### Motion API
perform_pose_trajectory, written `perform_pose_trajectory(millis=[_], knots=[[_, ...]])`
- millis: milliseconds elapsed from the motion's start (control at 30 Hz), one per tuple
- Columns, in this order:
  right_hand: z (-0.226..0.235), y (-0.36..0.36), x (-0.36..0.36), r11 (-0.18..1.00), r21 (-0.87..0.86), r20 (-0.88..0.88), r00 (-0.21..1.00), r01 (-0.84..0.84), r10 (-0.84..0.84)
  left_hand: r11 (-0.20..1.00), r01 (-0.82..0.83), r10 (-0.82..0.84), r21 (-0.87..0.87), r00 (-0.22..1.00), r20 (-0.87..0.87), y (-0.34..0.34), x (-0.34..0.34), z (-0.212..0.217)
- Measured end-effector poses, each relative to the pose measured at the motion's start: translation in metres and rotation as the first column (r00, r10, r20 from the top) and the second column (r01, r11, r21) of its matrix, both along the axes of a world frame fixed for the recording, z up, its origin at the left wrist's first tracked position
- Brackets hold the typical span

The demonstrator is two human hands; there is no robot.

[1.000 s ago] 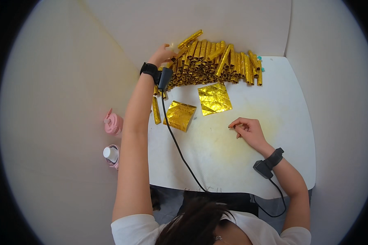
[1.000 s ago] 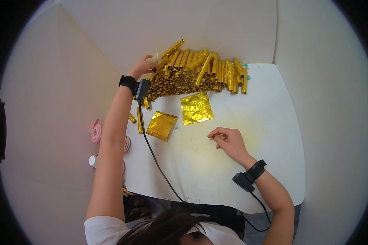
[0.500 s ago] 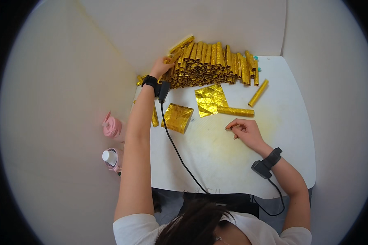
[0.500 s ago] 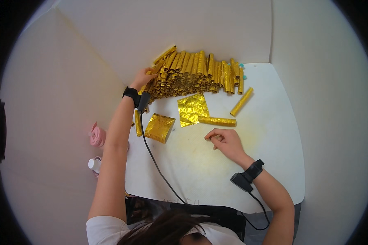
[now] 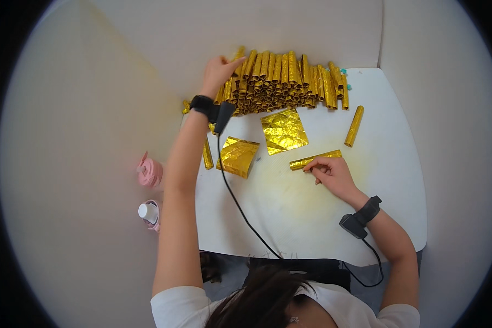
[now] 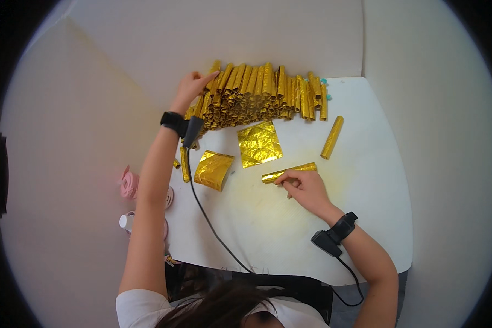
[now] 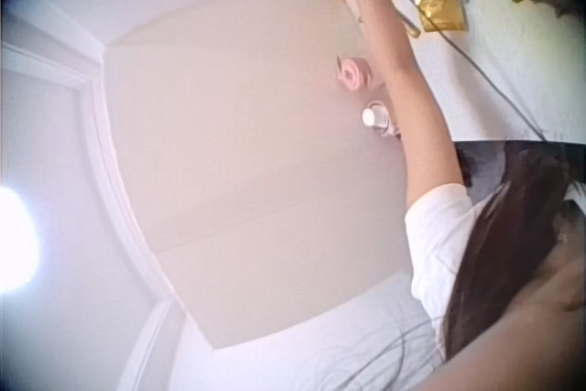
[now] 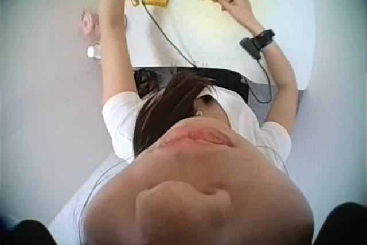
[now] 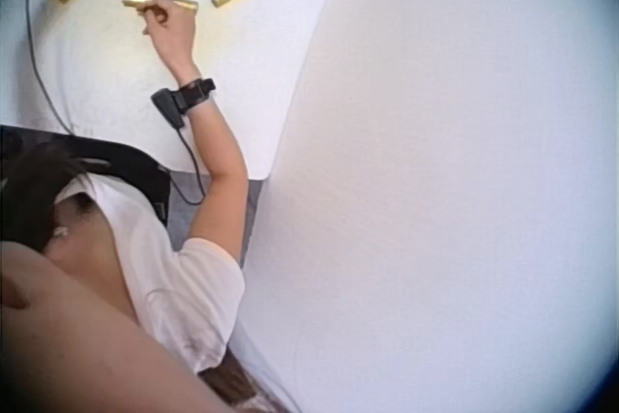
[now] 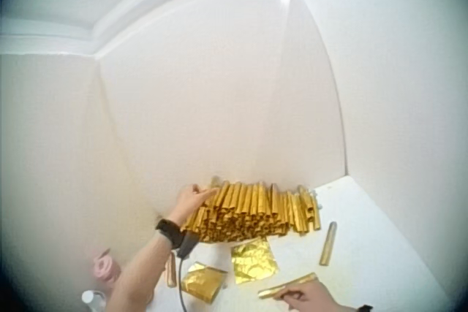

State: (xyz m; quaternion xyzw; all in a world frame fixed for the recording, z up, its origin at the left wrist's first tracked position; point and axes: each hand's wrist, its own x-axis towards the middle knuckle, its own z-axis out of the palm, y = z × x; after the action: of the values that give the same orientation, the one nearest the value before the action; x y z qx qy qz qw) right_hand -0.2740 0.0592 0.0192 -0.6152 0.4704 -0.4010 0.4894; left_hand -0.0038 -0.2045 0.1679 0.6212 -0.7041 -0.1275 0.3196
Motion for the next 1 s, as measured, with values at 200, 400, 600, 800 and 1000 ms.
perform_pose_trajectory(millis=[200, 400, 600, 800, 1000], knots=[[0.003, 0.000, 0.002, 1.000, -0.016, -0.024, 1.000, -0.004, 0.004, 0.979, -0.101, 0.094, -0.174, 0.994, -0.048, -0.019, -0.009, -0.034], [0.006, 0.001, 0.001, 0.999, -0.036, -0.054, 0.999, -0.009, 0.007, 0.862, -0.086, 0.050, -0.499, 0.995, -0.086, -0.021, 0.030, -0.077], [0.004, 0.001, -0.002, 1.000, -0.031, -0.077, 0.997, 0.005, -0.008, 0.993, 0.072, -0.090, -0.090, 0.970, -0.226, -0.012, 0.032, -0.079], [0.005, -0.001, 0.002, 0.999, -0.034, -0.078, 0.997, 0.001, -0.004, 0.976, 0.182, -0.213, -0.117, 0.907, -0.364, -0.040, 0.045, -0.074], [0.001, -0.003, 0.001, 0.999, -0.031, -0.048, 0.999, 0.008, -0.010, 0.995, 0.094, -0.102, -0.043, 0.956, -0.275, -0.059, 0.031, -0.075]])
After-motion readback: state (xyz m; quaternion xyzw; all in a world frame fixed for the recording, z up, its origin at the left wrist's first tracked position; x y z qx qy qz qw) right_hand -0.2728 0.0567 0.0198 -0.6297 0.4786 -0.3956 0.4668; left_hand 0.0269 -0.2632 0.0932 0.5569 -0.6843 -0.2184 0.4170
